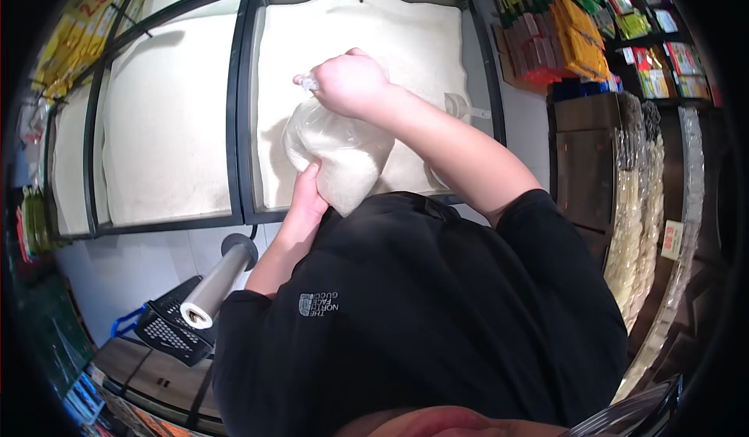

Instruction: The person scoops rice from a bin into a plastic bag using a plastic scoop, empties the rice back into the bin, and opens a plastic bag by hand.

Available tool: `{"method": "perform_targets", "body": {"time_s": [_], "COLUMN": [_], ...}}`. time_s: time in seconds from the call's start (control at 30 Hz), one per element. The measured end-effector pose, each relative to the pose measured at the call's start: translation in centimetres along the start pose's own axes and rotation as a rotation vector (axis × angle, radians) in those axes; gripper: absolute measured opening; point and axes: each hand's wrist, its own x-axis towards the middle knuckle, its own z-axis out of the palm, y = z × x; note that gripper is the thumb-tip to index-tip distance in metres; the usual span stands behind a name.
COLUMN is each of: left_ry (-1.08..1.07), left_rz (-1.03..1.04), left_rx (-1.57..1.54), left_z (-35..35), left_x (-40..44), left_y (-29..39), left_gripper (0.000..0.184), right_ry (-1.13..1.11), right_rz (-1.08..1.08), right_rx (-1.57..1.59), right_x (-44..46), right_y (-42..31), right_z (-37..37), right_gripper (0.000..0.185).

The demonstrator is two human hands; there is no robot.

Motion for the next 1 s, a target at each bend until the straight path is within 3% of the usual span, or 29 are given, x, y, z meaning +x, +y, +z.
{"method": "perform_targets", "body": {"time_s": [0.17,0.3,0.47,0.57,1.0], "left_ry": [-0.037,0.127,0.192,0.230,0.271], "left_rz": [-0.047,-0.180,-0.178,-0.202,-0.190], "left_rx": [0.065,0.065,0.139,0.145,0.132], "left_z": [0.5,1.0,1.0,1.4,6.5], "left_x": [-1.1,-1.6,-1.8,-2.4,-3.4], "left_y": [0.6,0.8,0.8,0.9,0.0], "left_gripper": [0.049,0.051,0.052,0.053,0.055], "right_ry": [-0.037,-0.024,-0.005,0.036,0.075], "right_rz": [0.046,0.091,0.151,0.208,0.298], "right_rx": [0.151,0.326,0.548,0.686,0.859], "right_x": [0.1,-0.4,-0.5,0.1,1.1], "right_y": [0.9,2.1,4.1,5.2,9.1], "right_z": [1.7,4.4,6.1,8.3,10.5], "right_gripper": [0.053,0.051,0.042,0.058,0.050]}}
